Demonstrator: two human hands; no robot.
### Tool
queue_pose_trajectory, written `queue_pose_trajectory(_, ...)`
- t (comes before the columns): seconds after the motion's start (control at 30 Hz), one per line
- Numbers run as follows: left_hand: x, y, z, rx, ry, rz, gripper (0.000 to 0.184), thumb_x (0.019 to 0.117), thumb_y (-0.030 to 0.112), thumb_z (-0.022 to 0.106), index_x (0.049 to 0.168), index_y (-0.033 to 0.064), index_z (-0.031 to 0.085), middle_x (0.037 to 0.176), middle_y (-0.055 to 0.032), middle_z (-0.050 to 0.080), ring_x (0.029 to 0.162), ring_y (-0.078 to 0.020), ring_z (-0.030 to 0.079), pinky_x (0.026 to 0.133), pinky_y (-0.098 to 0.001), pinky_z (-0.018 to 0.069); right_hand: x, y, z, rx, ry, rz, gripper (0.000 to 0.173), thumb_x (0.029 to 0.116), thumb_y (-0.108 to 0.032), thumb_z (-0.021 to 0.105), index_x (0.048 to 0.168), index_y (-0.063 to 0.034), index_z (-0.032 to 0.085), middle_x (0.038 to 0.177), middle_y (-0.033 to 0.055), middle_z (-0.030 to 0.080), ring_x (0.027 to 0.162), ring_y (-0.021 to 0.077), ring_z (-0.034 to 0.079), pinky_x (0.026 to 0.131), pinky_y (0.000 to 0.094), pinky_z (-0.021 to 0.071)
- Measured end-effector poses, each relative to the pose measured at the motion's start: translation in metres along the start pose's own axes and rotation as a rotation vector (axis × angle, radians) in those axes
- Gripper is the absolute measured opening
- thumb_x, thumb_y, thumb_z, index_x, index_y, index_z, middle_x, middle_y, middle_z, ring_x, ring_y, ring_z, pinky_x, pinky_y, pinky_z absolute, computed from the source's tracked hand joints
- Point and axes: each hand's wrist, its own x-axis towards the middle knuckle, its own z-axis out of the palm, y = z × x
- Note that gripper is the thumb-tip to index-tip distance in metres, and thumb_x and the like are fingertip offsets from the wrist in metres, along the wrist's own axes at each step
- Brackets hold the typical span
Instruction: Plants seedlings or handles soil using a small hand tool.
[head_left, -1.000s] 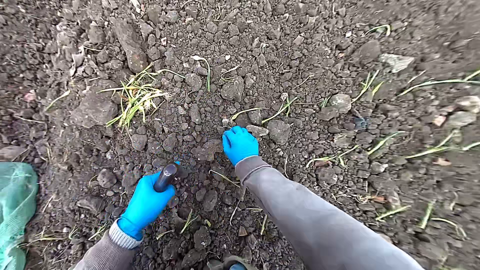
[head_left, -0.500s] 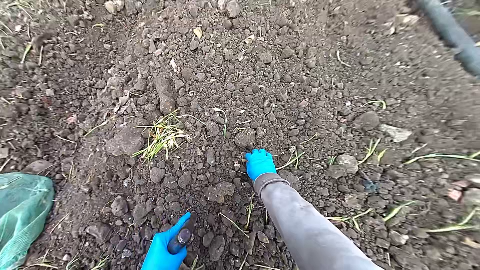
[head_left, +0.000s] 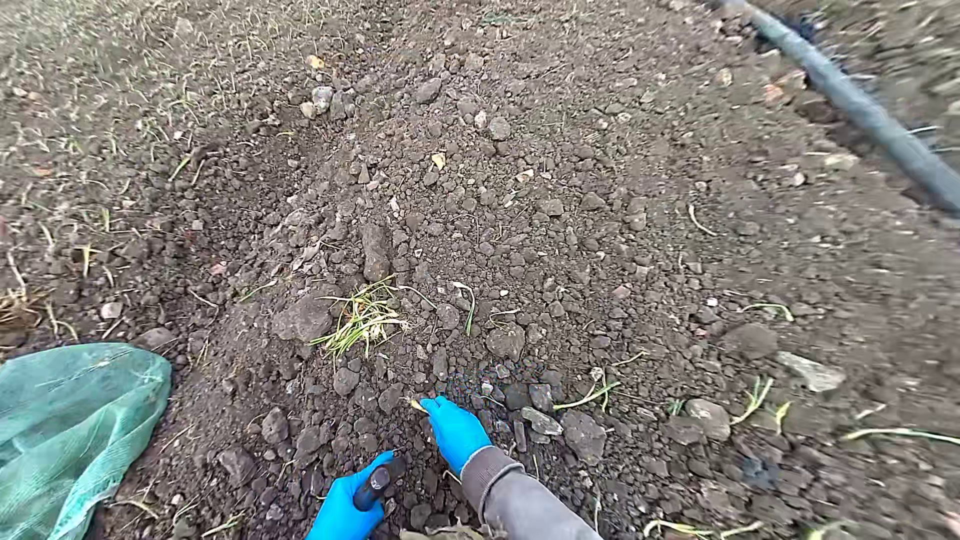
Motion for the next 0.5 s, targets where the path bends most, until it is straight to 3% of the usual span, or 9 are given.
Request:
queue_pose_trajectory(0.07,0.004,0.005,-0.003,0.032,-0.037,-0.052,0.045,0.0778,0.011,0.068,0.123,0.0068,0.071,0.095,-0.0018,0.073,0.078,-0.0071,0.065,0.077,-0.0335,0.0548,-0.019,0.004,0.017,0.076,0.024,-0.002,0.040,0.1100,-0.015,0.039,0.145,-0.0151,0.058,0.143,0.0130,0.061,0.129,0.0306,0.062,0.107,0.0500,0.0507)
queue_pose_trajectory(0.13,0.015,0.019,-0.014,0.074,-0.103,-0.065,0.032,0.0794,0.014,0.069,0.110,0.0064,0.072,0.084,-0.0008,0.068,0.071,-0.0089,0.061,0.070,-0.0344,0.0529,-0.034,0.012,0.032,0.157,0.045,0.041,0.039,0.1114,-0.024,0.038,0.142,-0.0172,0.061,0.141,0.0107,0.064,0.127,0.0289,0.064,0.106,0.0511,0.0505)
queue_pose_trajectory(0.2,0.021,0.047,-0.029,0.109,-0.114,-0.046,0.010,0.0795,0.016,0.069,0.088,0.0113,0.067,0.069,0.0041,0.058,0.060,-0.0080,0.054,0.059,-0.0323,0.0469,-0.042,0.018,0.047,0.204,0.049,0.076,0.039,0.1103,-0.029,0.040,0.140,-0.0192,0.065,0.137,0.0096,0.066,0.125,0.0278,0.065,0.104,0.0517,0.0512)
queue_pose_trajectory(0.27,0.014,0.080,-0.047,0.067,-0.115,-0.013,0.007,0.0800,0.017,0.069,0.077,0.0154,0.062,0.063,0.0072,0.052,0.054,-0.0065,0.050,0.053,-0.0300,0.0432,-0.049,0.020,0.069,0.213,0.055,0.104,0.038,0.1087,-0.030,0.044,0.136,-0.0192,0.068,0.132,0.0107,0.067,0.121,0.0285,0.066,0.100,0.0522,0.0529)
queue_pose_trajectory(0.33,0.001,0.114,-0.065,-0.045,-0.114,0.085,0.012,0.0798,0.016,0.069,0.073,0.0194,0.060,0.059,0.0095,0.052,0.050,-0.0034,0.048,0.048,-0.0258,0.0412,-0.052,0.020,0.085,0.176,0.048,0.152,0.038,0.1082,-0.030,0.045,0.134,-0.0198,0.069,0.131,0.0108,0.067,0.119,0.0286,0.067,0.099,0.0520,0.0538)
queue_pose_trajectory(0.4,-0.010,0.147,-0.079,-0.121,-0.146,0.231,0.012,0.0805,0.011,0.069,0.075,0.0198,0.063,0.061,0.0104,0.055,0.051,-0.0004,0.049,0.048,-0.0212,0.0415,-0.053,0.020,0.093,0.152,0.038,0.222,0.037,0.1083,-0.030,0.046,0.134,-0.0201,0.069,0.132,0.0116,0.067,0.118,0.0299,0.067,0.097,0.0534,0.0540)
queue_pose_trajectory(0.5,-0.001,0.180,-0.083,0.098,-0.292,0.261,0.006,0.0809,0.010,0.070,0.081,0.0157,0.068,0.064,0.0100,0.058,0.056,0.0021,0.052,0.051,-0.0190,0.0426,-0.058,0.025,0.088,0.152,0.043,0.321,0.035,0.1082,-0.031,0.047,0.134,-0.0200,0.069,0.134,0.0105,0.066,0.118,0.0314,0.067,0.096,0.0547,0.0543)
